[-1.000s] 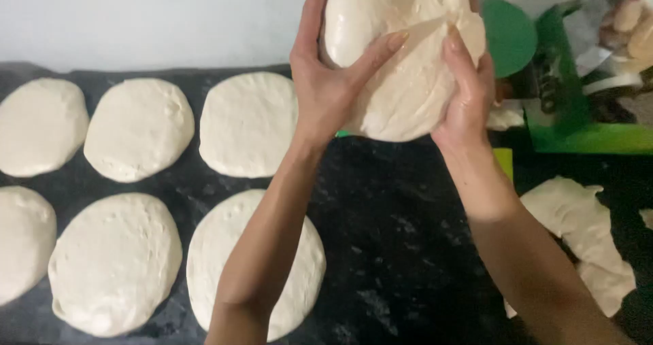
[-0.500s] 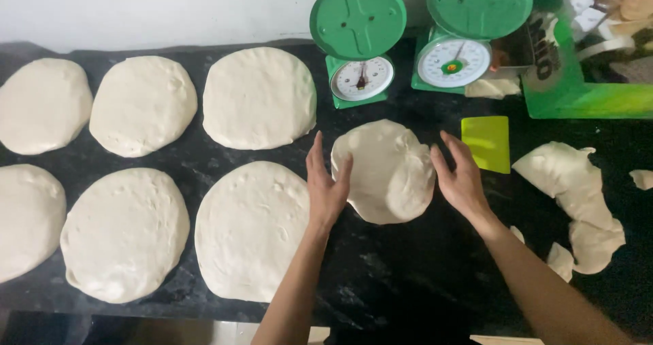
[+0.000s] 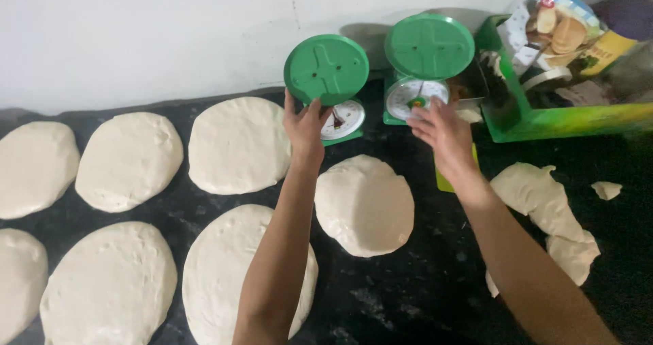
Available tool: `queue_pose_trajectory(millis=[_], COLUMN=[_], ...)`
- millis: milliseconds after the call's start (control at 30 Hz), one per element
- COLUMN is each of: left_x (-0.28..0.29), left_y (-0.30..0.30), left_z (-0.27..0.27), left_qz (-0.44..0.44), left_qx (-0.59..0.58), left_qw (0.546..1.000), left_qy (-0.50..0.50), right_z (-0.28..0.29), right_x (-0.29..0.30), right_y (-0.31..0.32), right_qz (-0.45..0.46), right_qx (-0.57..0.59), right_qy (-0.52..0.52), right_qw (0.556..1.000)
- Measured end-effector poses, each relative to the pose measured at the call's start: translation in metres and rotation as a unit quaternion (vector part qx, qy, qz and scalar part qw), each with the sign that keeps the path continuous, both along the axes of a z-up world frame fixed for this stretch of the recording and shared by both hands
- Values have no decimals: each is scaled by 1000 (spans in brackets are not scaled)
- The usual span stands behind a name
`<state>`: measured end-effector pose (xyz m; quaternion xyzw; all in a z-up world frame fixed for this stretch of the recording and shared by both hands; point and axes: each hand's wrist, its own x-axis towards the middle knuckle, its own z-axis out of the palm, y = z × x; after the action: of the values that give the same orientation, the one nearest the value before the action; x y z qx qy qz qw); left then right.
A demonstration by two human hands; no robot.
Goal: Weighing, flattening, and portioning dough into small balls using a scraper
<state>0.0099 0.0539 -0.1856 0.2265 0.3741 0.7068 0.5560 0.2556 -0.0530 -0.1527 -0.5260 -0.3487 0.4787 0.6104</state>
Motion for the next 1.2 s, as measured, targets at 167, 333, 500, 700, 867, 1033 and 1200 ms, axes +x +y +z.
queue_pose_trajectory(millis=[167,333,500,700,867,1033,1200], left_x=[6,13,12,12,5,-1,1], left_y=[1,25,60,65,73,77,79], left_z=[41,39,21,18,9,0,1], left_qz=[-27,-42,-55,-65,-69,-65,-63], left_qx=[-37,-47,-49,-26,-34,-34,-25], left_qw=[999,998,997,997,997,997,998], left_qy=[-4,-2,-3,-26,-9,-3,-9], right_z=[8,-16,-32,-62,-43,-36,-55], right_x=[32,52,66,79,63,65,76], right_y=[71,111,134,155,135,150,167], right_qz=[-56,-81,-80,-87,-94,-83,-84], right_qx=[16,14,-16,-7,-3,15,11], right_qy=[91,112,73,51,48,69,50], right_qw=[994,990,994,995,994,994,995])
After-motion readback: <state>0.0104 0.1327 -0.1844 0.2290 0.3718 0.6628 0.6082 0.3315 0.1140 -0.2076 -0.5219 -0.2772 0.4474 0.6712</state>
